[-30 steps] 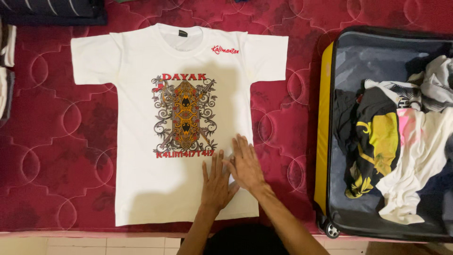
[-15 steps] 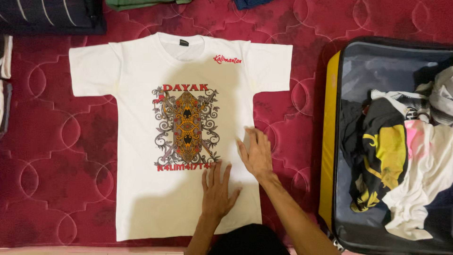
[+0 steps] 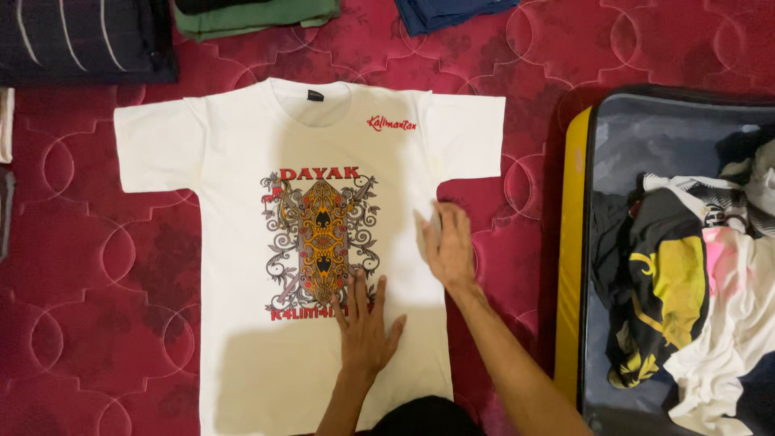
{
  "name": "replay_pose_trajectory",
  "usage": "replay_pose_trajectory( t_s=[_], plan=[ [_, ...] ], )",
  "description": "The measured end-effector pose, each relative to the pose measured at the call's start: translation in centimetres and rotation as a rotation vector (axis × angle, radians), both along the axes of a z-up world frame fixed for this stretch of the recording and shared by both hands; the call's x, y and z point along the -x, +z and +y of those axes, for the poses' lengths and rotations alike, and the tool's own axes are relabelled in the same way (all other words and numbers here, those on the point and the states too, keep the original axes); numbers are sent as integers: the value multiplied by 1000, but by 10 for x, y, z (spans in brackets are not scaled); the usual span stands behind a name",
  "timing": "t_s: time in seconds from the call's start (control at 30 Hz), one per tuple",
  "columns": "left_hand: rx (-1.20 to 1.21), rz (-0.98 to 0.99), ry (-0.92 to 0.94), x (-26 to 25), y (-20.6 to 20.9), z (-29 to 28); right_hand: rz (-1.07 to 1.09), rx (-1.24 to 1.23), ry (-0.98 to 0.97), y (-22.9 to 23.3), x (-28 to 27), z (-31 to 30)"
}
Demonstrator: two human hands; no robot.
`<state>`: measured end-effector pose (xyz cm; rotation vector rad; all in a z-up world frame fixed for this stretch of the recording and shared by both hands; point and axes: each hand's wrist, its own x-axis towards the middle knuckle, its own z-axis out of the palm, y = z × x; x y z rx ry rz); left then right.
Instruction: The person folds shirts by hand on a bed and places them into a suitcase.
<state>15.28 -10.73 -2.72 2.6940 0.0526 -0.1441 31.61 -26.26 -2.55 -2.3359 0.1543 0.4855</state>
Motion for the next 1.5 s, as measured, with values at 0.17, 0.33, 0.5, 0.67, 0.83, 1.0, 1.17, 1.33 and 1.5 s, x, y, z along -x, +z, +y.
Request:
replay_pose_trajectory(
  t_s=[0.17, 0.33, 0.5, 0.67, 0.83, 1.0, 1.17, 1.33, 1.5],
  plan=[
    [77, -96, 18, -30, 3, 5, -383, 263, 230, -6, -47, -20],
    [-44, -66, 93, -67, -11, 13, -57, 490, 376, 9, -84, -35],
    [-77, 5, 90, -72, -17, 19, 32, 491, 267, 8, -80, -44],
    [41, -83, 132, -81, -13, 15, -230, 480, 235, -10, -80, -45],
    [34, -112, 87, -120, -14, 10, -356, 417, 236, -9, -101, -35],
    [13, -146, 70, -185, -19, 16, -378, 424, 328, -10, -147, -37],
    [-63, -216, 37, -246, -27, 23, -316, 429, 373, -14, -184, -46],
    [-71, -185, -42, -293, -46, 21, -204, 454, 353, -20, -189, -60],
    [-74, -123, -24, -326, -54, 24, -129, 489, 308, -23, -182, -72]
  ],
)
